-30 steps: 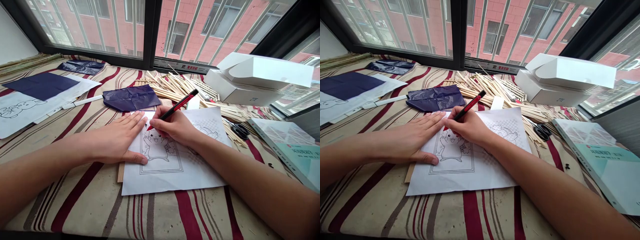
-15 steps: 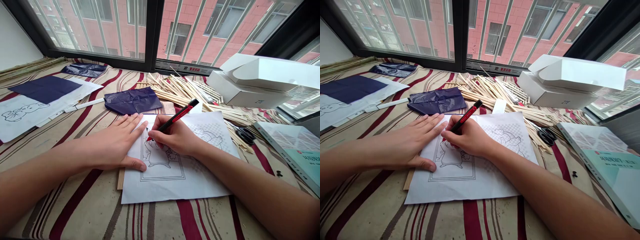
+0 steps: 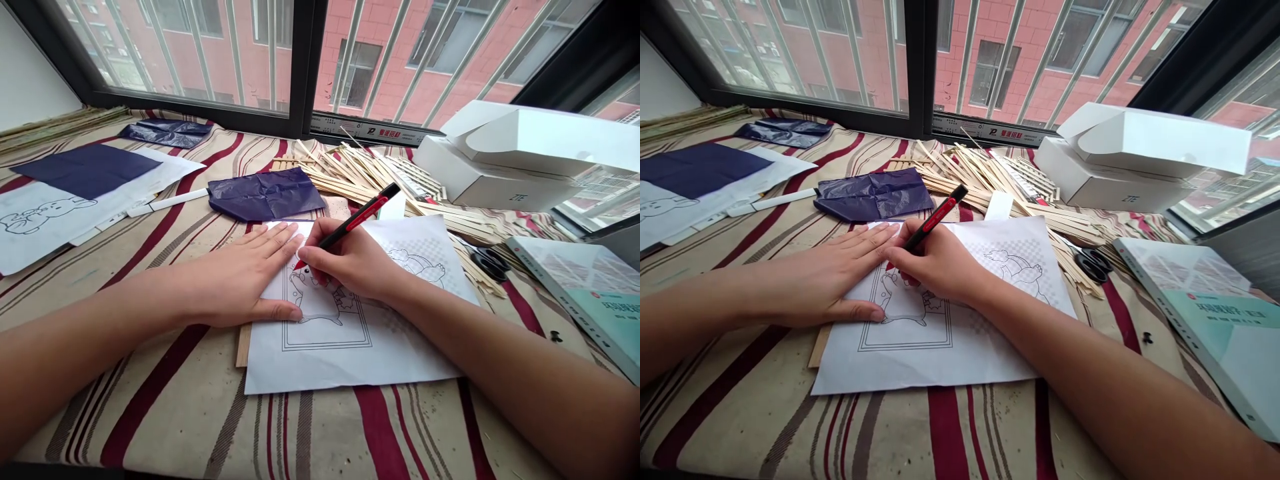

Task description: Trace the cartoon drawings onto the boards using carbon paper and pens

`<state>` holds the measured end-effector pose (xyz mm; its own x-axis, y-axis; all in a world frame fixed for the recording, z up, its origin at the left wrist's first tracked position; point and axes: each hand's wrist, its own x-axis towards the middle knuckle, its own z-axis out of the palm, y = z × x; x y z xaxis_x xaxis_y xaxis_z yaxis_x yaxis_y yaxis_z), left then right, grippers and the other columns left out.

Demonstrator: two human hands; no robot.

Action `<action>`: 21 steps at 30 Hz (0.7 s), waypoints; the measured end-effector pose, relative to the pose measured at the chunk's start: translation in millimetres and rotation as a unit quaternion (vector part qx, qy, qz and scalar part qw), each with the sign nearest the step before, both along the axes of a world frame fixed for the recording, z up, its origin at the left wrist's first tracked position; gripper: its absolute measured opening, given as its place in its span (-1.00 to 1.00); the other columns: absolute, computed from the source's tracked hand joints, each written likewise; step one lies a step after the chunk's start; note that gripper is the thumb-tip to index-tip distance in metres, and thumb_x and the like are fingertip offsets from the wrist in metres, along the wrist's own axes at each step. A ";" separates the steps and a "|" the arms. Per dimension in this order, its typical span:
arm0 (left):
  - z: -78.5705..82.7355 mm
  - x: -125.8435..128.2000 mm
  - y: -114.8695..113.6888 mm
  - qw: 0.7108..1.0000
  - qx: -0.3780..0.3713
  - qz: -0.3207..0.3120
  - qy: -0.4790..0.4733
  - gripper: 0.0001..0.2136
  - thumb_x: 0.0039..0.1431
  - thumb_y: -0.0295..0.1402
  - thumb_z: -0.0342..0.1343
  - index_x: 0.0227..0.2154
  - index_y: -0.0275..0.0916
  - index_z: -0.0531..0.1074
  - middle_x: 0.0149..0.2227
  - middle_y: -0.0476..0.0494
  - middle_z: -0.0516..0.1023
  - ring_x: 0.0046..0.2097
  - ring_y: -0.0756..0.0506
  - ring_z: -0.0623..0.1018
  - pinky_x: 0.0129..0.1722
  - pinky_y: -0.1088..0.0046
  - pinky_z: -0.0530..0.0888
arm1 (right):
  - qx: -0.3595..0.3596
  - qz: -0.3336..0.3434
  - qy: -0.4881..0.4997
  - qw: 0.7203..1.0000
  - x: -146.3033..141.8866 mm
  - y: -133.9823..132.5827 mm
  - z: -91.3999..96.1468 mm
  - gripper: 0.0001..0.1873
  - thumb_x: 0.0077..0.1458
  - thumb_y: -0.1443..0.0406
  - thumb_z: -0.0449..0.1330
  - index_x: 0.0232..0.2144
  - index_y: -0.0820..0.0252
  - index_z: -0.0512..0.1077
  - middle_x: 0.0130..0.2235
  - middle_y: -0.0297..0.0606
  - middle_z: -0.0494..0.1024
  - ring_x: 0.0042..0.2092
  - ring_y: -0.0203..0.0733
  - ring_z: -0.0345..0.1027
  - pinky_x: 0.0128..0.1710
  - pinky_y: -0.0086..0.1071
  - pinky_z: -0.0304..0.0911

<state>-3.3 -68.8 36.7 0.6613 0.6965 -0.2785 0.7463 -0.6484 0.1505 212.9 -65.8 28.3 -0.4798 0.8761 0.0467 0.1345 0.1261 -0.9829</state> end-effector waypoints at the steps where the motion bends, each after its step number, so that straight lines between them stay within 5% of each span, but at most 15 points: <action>1: 0.5 -0.2 -0.2 1.000 0.000 0.000 0.003 0.10 0.27 0.38 -0.09 0.56 -0.41 -0.20 0.59 -0.39 -0.36 0.59 -0.40 -0.20 0.54 -0.05 -0.09 | 0.000 -0.002 -0.001 1.000 -0.8 -0.4 0.7 -0.68 0.11 0.22 0.42 -0.44 0.11 0.32 -0.64 -0.52 0.42 -0.61 -0.36 0.22 -0.59 -0.44 0.13; 21: 0.6 -0.8 0.8 1.000 0.006 -0.014 0.009 0.08 0.27 0.40 -0.15 0.54 -0.43 -0.10 0.58 -0.44 -0.33 0.60 -0.38 -0.19 0.54 -0.03 -0.13 | 0.081 -0.019 -0.042 0.996 -5.5 2.3 -8.5 -0.72 0.12 0.18 0.39 -0.41 0.12 0.36 -0.50 -0.42 0.45 -0.43 -0.25 0.32 -0.46 -0.39 0.18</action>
<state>-4.1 -68.0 37.2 0.6759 0.6812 -0.2813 0.7301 -0.6710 0.1294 207.4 -63.5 19.7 -0.4548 0.8778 0.1503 0.2240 0.2761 -0.9346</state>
